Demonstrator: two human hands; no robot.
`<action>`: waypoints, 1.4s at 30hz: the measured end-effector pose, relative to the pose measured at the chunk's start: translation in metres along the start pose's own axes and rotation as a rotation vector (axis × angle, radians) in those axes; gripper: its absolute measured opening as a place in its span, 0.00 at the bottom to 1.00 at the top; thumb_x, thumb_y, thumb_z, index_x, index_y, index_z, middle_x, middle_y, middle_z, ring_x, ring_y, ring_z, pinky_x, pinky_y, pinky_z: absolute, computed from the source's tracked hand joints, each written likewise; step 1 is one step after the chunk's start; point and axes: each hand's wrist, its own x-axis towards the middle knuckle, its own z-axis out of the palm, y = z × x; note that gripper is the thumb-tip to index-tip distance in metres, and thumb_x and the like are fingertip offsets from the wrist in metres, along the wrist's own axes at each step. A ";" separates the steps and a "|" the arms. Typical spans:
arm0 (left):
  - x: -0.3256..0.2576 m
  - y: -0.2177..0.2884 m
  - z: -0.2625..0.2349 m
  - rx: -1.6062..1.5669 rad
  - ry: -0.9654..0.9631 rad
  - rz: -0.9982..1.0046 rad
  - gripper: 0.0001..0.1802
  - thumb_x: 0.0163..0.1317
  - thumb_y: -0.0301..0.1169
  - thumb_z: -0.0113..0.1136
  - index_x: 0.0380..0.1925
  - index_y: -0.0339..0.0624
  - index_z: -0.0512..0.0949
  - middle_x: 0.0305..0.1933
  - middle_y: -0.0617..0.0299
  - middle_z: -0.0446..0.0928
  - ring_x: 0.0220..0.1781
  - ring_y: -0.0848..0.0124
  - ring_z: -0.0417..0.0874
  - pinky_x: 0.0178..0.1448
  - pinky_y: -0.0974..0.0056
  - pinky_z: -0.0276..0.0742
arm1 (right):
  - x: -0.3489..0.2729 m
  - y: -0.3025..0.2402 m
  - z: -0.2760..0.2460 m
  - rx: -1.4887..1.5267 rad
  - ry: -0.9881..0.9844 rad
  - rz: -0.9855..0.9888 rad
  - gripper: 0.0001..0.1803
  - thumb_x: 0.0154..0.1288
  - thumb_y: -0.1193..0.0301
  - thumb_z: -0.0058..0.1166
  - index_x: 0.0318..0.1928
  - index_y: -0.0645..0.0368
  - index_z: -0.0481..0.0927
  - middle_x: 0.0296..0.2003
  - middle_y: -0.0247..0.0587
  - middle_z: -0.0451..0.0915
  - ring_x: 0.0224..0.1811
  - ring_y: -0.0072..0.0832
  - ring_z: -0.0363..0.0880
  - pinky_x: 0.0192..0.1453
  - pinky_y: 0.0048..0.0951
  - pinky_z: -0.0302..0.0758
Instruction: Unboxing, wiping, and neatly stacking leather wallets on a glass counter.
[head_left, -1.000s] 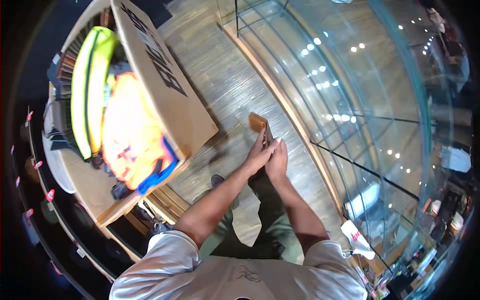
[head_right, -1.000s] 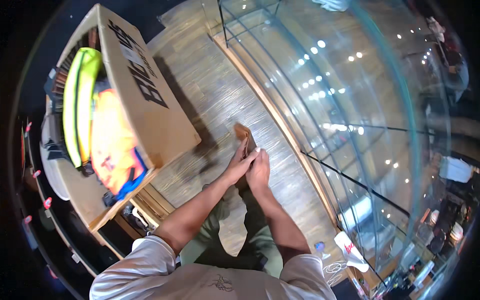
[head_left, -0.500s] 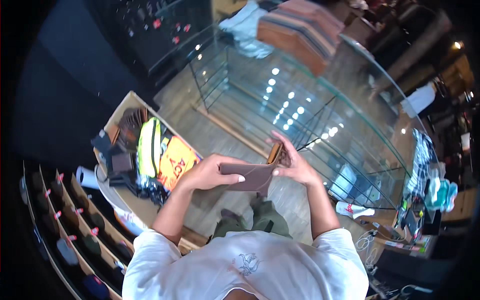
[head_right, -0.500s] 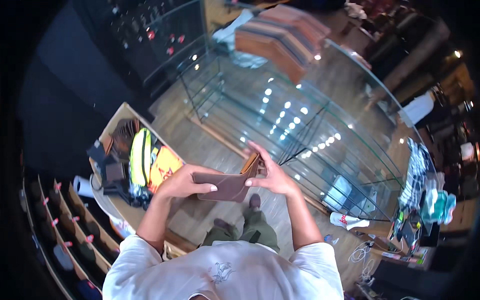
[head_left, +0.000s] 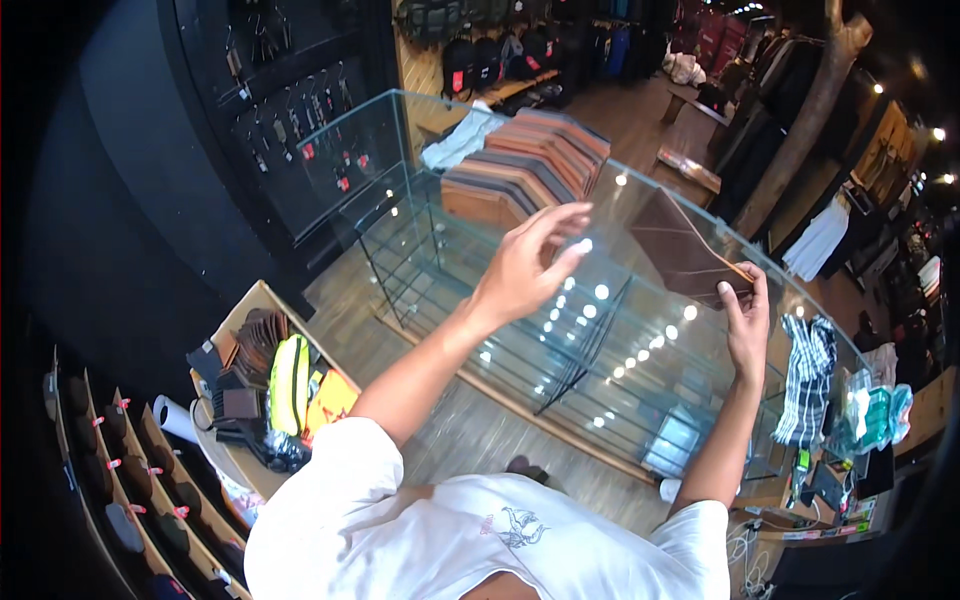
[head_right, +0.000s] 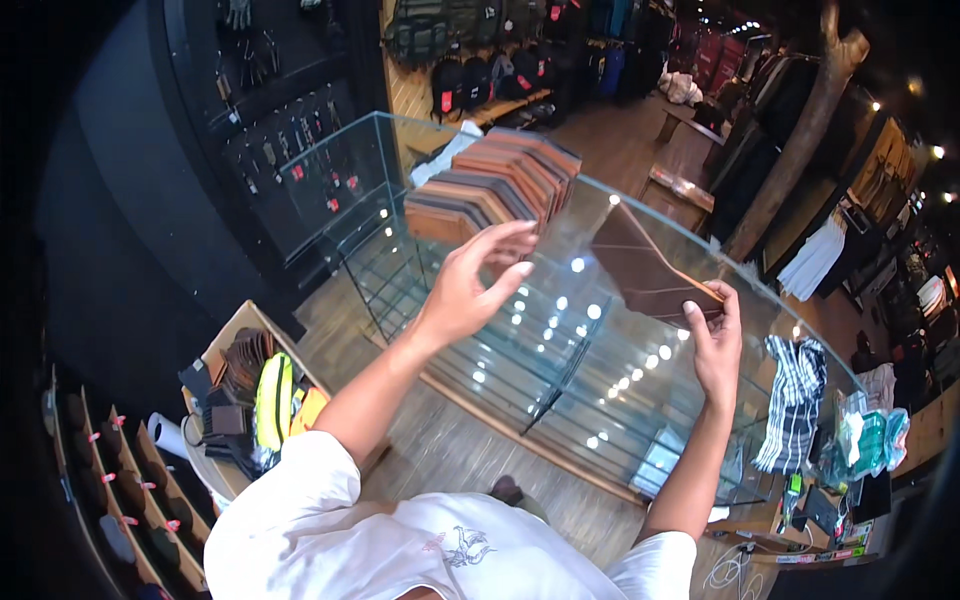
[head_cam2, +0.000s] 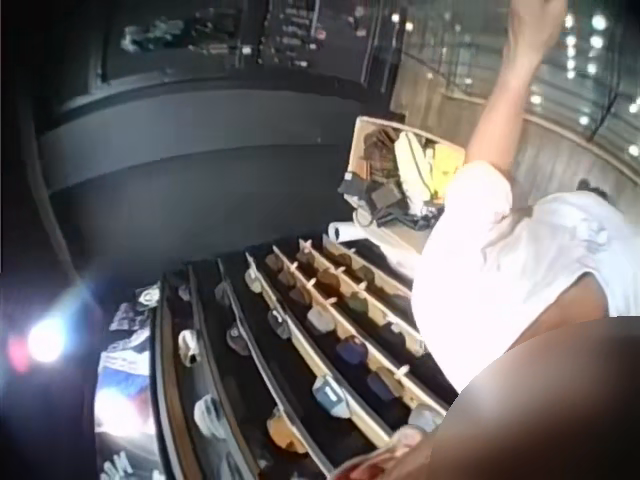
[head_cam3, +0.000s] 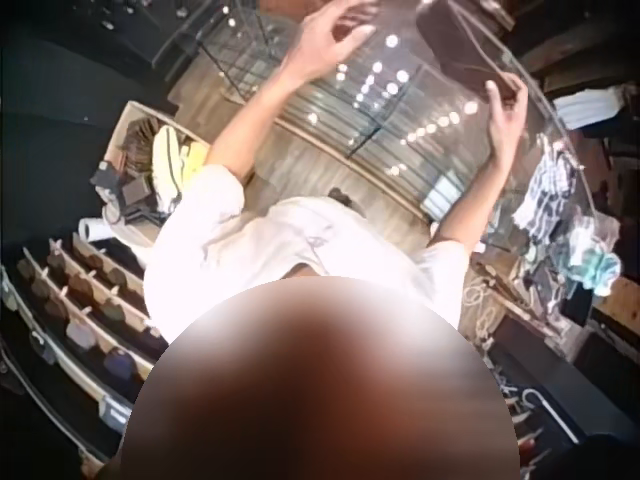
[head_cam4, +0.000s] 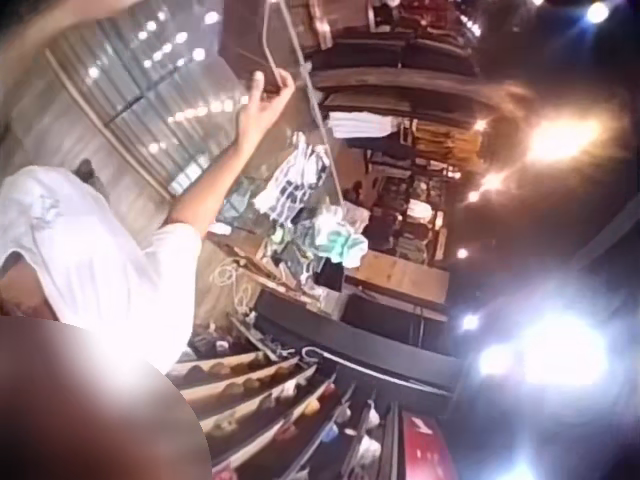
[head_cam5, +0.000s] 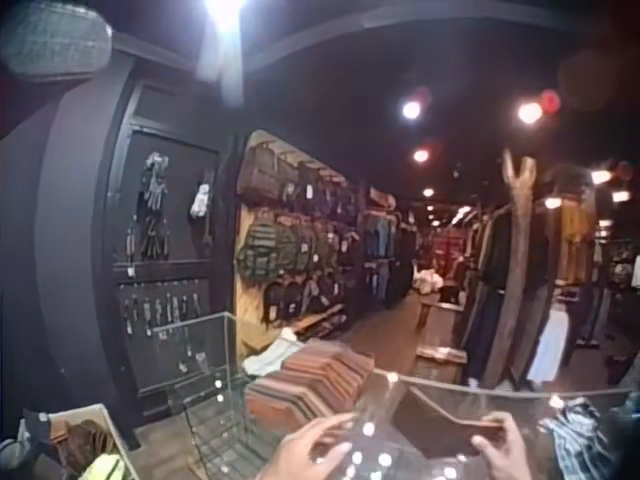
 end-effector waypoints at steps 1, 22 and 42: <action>0.000 -0.009 -0.003 -0.005 0.050 -0.021 0.23 0.67 0.25 0.64 0.62 0.37 0.77 0.56 0.54 0.83 0.56 0.66 0.85 0.60 0.62 0.80 | 0.014 0.012 -0.008 0.000 0.006 -0.011 0.20 0.73 0.73 0.59 0.62 0.59 0.71 0.49 0.30 0.77 0.48 0.16 0.74 0.54 0.21 0.72; -0.027 -0.109 -0.029 -0.463 0.267 -0.482 0.30 0.71 0.28 0.63 0.68 0.34 0.62 0.64 0.49 0.69 0.68 0.61 0.73 0.73 0.60 0.71 | 0.304 0.058 0.216 -0.759 -0.317 -0.155 0.41 0.69 0.41 0.55 0.68 0.60 0.74 0.65 0.56 0.76 0.71 0.48 0.71 0.76 0.43 0.65; 0.253 -0.187 -0.120 0.665 -0.717 -0.625 0.54 0.69 0.73 0.33 0.52 0.25 0.82 0.60 0.35 0.80 0.65 0.50 0.80 0.68 0.50 0.72 | 0.140 0.020 0.199 0.186 -0.325 0.697 0.25 0.78 0.57 0.53 0.46 0.74 0.69 0.33 0.61 0.83 0.31 0.44 0.89 0.34 0.34 0.90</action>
